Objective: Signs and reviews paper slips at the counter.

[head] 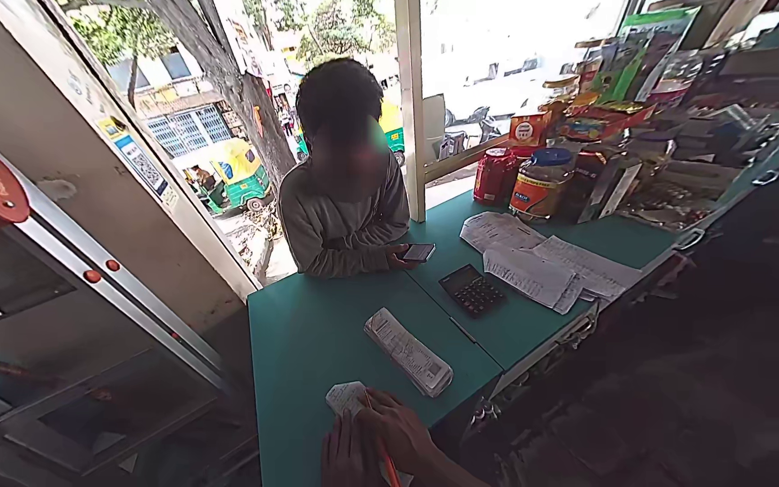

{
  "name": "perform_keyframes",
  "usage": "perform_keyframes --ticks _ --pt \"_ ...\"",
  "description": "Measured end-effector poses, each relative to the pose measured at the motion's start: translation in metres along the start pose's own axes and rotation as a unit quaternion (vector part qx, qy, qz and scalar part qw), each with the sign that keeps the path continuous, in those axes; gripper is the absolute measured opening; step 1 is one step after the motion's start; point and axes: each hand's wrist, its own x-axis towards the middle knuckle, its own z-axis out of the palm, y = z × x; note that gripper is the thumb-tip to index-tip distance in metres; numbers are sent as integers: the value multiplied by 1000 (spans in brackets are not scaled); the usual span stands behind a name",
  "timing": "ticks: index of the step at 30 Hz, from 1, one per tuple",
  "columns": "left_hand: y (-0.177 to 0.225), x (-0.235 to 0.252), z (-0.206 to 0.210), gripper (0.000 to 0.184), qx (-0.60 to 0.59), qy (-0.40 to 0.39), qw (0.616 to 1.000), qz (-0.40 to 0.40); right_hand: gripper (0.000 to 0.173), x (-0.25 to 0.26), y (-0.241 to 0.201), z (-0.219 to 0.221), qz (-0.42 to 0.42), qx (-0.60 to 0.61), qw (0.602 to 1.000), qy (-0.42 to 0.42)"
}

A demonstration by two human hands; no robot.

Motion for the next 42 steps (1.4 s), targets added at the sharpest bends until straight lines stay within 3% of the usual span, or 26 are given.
perform_keyframes --ticks 5,42 --pt "3 2 -1 45 -18 37 999 -15 29 1 -3 -5 11 -2 1000 0" --pt "4 4 1 41 -19 46 999 -21 29 2 -3 -4 17 -23 999 22"
